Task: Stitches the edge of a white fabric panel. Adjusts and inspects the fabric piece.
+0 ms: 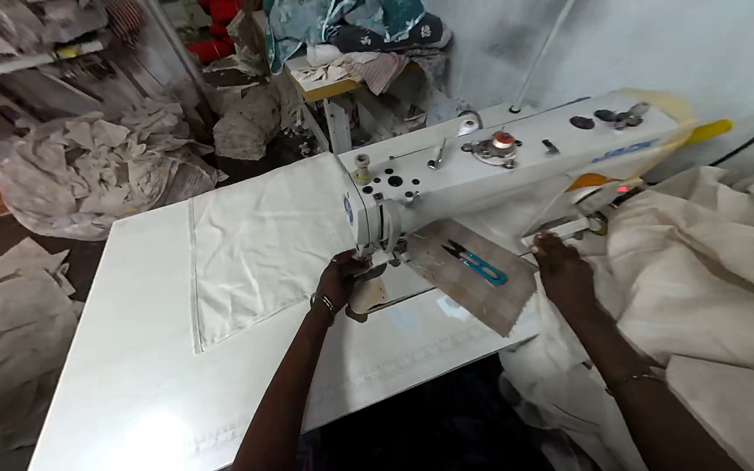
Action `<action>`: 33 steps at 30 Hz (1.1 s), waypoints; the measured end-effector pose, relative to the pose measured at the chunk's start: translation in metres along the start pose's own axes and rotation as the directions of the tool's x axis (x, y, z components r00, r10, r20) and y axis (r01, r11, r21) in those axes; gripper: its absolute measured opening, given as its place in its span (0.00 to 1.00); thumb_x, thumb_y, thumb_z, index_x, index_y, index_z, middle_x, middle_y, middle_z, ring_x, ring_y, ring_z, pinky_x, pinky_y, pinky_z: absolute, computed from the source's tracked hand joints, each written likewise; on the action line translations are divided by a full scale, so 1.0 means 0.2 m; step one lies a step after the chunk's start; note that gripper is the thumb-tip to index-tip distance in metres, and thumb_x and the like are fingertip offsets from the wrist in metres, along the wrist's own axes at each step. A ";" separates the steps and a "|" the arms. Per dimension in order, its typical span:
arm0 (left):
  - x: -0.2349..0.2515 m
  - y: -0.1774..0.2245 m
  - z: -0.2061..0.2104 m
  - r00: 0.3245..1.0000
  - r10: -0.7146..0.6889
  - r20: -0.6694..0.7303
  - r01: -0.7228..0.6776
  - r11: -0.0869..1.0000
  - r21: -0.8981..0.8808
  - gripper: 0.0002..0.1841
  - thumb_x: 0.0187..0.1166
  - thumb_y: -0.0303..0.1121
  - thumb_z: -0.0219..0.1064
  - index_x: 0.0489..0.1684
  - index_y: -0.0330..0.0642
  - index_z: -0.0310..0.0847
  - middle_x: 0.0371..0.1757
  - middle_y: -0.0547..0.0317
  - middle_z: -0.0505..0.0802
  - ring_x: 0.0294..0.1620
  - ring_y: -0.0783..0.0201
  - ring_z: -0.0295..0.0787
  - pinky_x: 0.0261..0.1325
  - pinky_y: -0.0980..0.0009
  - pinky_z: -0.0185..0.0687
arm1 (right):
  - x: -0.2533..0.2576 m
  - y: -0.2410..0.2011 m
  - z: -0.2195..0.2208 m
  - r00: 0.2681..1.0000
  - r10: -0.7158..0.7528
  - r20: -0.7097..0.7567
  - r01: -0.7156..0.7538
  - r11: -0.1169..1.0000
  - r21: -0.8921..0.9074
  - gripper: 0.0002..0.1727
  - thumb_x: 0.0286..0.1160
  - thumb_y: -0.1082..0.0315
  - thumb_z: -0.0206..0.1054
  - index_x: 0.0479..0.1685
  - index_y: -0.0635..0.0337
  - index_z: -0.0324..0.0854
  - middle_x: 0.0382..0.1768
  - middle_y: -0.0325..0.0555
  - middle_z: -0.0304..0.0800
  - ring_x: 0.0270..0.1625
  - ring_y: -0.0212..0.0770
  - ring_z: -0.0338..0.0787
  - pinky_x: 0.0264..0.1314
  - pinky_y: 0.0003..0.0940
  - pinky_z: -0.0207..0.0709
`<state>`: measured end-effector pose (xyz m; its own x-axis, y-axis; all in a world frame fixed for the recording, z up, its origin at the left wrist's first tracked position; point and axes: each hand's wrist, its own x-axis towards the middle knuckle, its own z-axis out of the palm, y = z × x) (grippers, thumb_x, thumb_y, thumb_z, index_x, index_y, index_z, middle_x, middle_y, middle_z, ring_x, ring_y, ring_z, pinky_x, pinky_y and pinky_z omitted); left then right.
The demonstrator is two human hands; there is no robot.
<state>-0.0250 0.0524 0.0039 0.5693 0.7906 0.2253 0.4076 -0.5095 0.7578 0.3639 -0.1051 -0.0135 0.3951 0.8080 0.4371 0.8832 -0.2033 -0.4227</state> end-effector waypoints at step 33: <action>-0.57 0.08 0.12 0.973 0.075 -0.217 -0.040 0.986 0.161 0.18 0.71 0.20 0.54 0.46 0.29 0.93 0.59 0.38 0.94 0.69 0.33 0.85 0.75 0.41 0.75 | -0.59 -0.10 -1.18 0.821 0.313 0.478 -0.120 0.912 -0.392 0.51 0.30 0.65 0.97 0.73 0.47 0.84 0.82 0.59 0.72 0.84 0.76 0.63 0.71 0.84 0.56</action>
<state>-0.0661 -0.0550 -0.0251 0.4302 0.8048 0.4089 0.4941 -0.5890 0.6394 0.3590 -0.3268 0.1320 0.4802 0.8637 -0.1531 0.8571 -0.4991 -0.1273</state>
